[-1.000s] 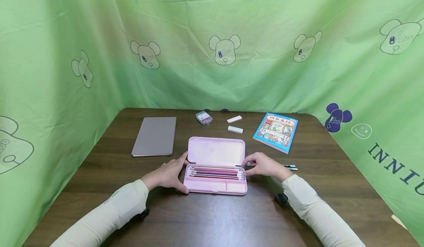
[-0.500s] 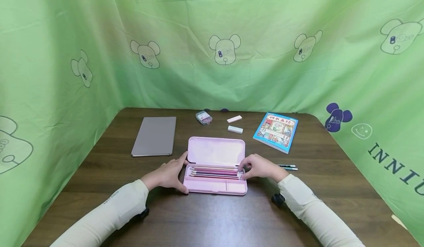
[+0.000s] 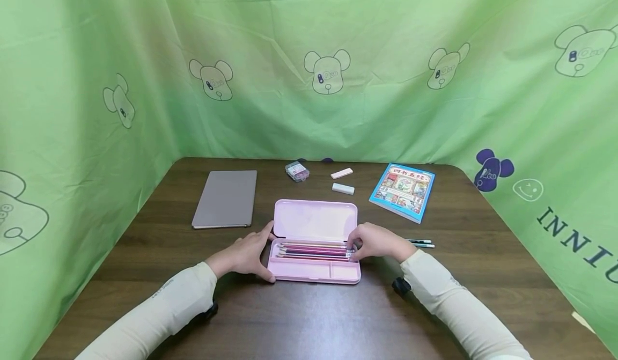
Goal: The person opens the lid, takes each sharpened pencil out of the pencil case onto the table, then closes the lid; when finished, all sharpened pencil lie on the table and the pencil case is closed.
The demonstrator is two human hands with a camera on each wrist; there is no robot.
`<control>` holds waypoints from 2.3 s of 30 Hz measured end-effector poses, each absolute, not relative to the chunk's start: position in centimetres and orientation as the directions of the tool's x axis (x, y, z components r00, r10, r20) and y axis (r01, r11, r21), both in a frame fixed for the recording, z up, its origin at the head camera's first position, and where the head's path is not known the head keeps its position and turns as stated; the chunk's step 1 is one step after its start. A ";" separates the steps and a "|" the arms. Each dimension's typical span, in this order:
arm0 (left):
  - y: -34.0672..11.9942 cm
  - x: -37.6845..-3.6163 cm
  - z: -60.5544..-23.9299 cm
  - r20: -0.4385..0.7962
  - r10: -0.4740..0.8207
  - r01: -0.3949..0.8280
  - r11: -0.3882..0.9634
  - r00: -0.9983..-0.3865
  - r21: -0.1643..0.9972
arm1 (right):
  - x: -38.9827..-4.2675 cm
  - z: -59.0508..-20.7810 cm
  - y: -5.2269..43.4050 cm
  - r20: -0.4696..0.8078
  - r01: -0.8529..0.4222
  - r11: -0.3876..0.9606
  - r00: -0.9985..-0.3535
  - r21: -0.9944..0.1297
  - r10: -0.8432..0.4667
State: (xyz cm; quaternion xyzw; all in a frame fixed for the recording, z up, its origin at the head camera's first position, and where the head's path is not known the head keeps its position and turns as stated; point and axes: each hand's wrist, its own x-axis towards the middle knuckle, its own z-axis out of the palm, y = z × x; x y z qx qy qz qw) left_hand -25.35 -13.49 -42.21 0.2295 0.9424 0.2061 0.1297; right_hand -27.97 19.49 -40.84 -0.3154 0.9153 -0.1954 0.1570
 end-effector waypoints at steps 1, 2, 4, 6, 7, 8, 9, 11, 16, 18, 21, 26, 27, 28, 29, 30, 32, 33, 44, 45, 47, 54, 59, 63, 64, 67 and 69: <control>-13.5 -25.3 -42.2 -0.150 0.486 0.379 0.810 -0.861 0.448 | -28.0 -40.8 19.5 -0.164 -0.518 0.723 -0.750 -0.456 -0.641; -13.5 -25.3 -42.2 -0.150 0.485 0.378 0.809 -0.861 0.449 | -28.0 -40.8 19.4 -0.166 -0.520 0.723 -0.748 -0.456 -0.643; -13.5 -25.3 -42.3 -0.148 0.486 0.379 0.809 -0.861 0.449 | -28.0 -40.9 19.4 -0.169 -0.522 0.721 -0.745 -0.455 -0.645; -13.5 -25.3 -42.4 -0.146 0.487 0.381 0.808 -0.861 0.449 | -28.1 -41.0 19.4 -0.170 -0.524 0.723 -0.745 -0.450 -0.645; -13.5 -25.3 -42.3 -0.146 0.488 0.382 0.808 -0.861 0.448 | -28.1 -41.0 19.4 -0.170 -0.525 0.724 -0.745 -0.447 -0.645; -13.5 -25.3 -42.4 -0.143 0.489 0.383 0.807 -0.861 0.450 | -28.1 -41.1 19.3 -0.170 -0.527 0.725 -0.745 -0.444 -0.645; -13.5 -25.3 -42.4 -0.143 0.489 0.383 0.807 -0.861 0.450 | -28.1 -41.1 19.3 -0.170 -0.529 0.725 -0.745 -0.441 -0.646; -13.5 -25.3 -42.3 -0.143 0.488 0.383 0.807 -0.861 0.450 | -28.2 -41.2 19.3 -0.170 -0.529 0.726 -0.745 -0.439 -0.645; -13.5 -25.3 -42.4 -0.144 0.492 0.386 0.805 -0.859 0.450 | -28.2 -41.3 19.3 -0.173 -0.524 0.729 -0.747 -0.440 -0.642; -13.5 -25.2 -42.4 -0.146 0.494 0.386 0.804 -0.857 0.451 | -28.2 -41.4 19.3 -0.174 -0.536 0.715 -0.732 -0.448 -0.658; -13.5 -25.2 -42.3 -0.145 0.496 0.388 0.802 -0.856 0.455 | -28.2 -41.5 19.3 -0.174 -0.549 0.695 -0.713 -0.465 -0.680; -13.5 -25.2 -42.3 -0.144 0.497 0.389 0.802 -0.856 0.453 | -28.2 -41.7 19.4 -0.162 -0.556 0.681 -0.706 -0.476 -0.690; -13.5 -25.3 -42.3 -0.144 0.496 0.389 0.803 -0.856 0.452 | -28.2 -41.7 19.5 -0.159 -0.556 0.679 -0.706 -0.479 -0.690; -13.5 -25.3 -42.3 -0.145 0.495 0.389 0.804 -0.857 0.449 | -28.2 -41.7 19.5 -0.155 -0.554 0.677 -0.707 -0.484 -0.690; -13.4 -25.3 -42.3 -0.144 0.493 0.388 0.805 -0.858 0.448 | -28.2 -41.7 19.6 -0.153 -0.549 0.675 -0.709 -0.492 -0.688; -13.4 -25.3 -42.3 -0.144 0.491 0.386 0.806 -0.859 0.448 | -28.2 -41.7 19.6 -0.150 -0.544 0.672 -0.711 -0.502 -0.687; -13.4 -25.3 -42.3 -0.149 0.487 0.382 0.811 -0.860 0.444 | -28.1 -41.7 19.8 -0.144 -0.533 0.668 -0.716 -0.519 -0.683; -13.4 -25.3 -42.3 -0.149 0.486 0.382 0.811 -0.861 0.443 | -28.1 -41.6 19.8 -0.138 -0.527 0.665 -0.720 -0.529 -0.680; -13.4 -25.2 -42.5 -0.135 0.501 0.399 0.800 -0.855 0.447 | -27.5 -41.5 21.8 -0.017 -0.469 0.634 -0.796 -0.615 -0.605; -13.4 -25.3 -42.5 -0.133 0.502 0.400 0.799 -0.854 0.448 | -27.5 -41.5 22.0 -0.007 -0.463 0.638 -0.806 -0.616 -0.592; -13.4 -25.3 -42.4 -0.131 0.504 0.402 0.798 -0.854 0.450 | -27.5 -41.6 22.6 0.013 -0.449 0.641 -0.825 -0.622 -0.565; -13.4 -25.4 -42.3 -0.131 0.502 0.401 0.799 -0.855 0.448 | -27.1 -41.9 24.6 0.081 -0.390 0.635 -0.885 -0.667 -0.459; -13.4 -25.5 -42.4 -0.134 0.504 0.402 0.799 -0.853 0.447 | -26.8 -41.9 25.7 0.153 -0.390 0.633 -0.905 -0.669 -0.396; -13.4 -25.5 -42.4 -0.137 0.503 0.401 0.801 -0.853 0.446 | -26.5 -41.8 26.9 0.168 -0.363 0.649 -0.924 -0.669 -0.343; -13.4 -25.5 -42.4 -0.136 0.503 0.401 0.800 -0.853 0.446 | -26.4 -41.8 27.2 0.165 -0.350 0.654 -0.930 -0.670 -0.329; -13.4 -25.5 -42.4 -0.140 0.500 0.397 0.803 -0.855 0.445 | -26.1 -41.7 28.2 0.154 -0.322 0.666 -0.942 -0.673 -0.299; -13.5 -25.5 -42.5 -0.141 0.497 0.393 0.803 -0.856 0.448 | -25.9 -41.7 28.8 0.151 -0.307 0.671 -0.948 -0.675 -0.281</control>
